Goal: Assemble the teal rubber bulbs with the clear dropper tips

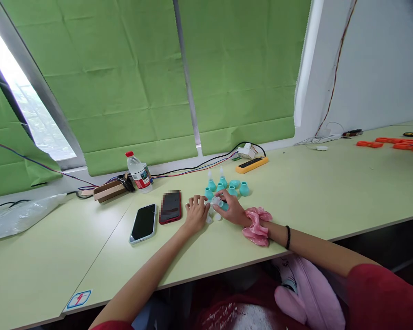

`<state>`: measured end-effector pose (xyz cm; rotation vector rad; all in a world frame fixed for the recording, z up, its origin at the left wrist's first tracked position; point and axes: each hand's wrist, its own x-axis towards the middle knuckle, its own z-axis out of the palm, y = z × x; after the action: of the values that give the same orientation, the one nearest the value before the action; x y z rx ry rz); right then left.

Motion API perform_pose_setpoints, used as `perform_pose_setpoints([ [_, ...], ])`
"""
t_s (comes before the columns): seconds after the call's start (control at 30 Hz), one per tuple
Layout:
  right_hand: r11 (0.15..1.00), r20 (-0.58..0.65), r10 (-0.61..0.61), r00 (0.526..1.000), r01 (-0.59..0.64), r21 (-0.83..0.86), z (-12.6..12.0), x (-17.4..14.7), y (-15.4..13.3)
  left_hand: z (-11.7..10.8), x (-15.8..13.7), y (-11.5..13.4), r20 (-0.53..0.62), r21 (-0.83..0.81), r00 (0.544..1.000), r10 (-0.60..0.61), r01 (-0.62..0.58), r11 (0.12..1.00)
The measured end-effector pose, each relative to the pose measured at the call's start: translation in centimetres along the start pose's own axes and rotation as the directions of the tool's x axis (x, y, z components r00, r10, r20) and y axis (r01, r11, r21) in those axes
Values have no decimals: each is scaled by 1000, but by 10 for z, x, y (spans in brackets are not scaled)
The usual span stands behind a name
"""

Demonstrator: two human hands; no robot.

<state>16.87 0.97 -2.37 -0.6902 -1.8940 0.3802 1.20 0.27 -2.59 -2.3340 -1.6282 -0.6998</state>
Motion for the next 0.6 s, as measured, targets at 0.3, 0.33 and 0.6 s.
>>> perform_pose_setpoints([
  [0.3,992,113,59,992,-45,-120,1,1,1,0,-9,5,258,39,955,146,-161,986],
  [0.33,989,129,59,990,-40,-145,1,2,1,2,-9,5,278,46,951,136,-155,987],
  [0.6,965,194,56,979,-4,-260,4,1,4,2,-7,1,312,78,940,140,-173,982],
])
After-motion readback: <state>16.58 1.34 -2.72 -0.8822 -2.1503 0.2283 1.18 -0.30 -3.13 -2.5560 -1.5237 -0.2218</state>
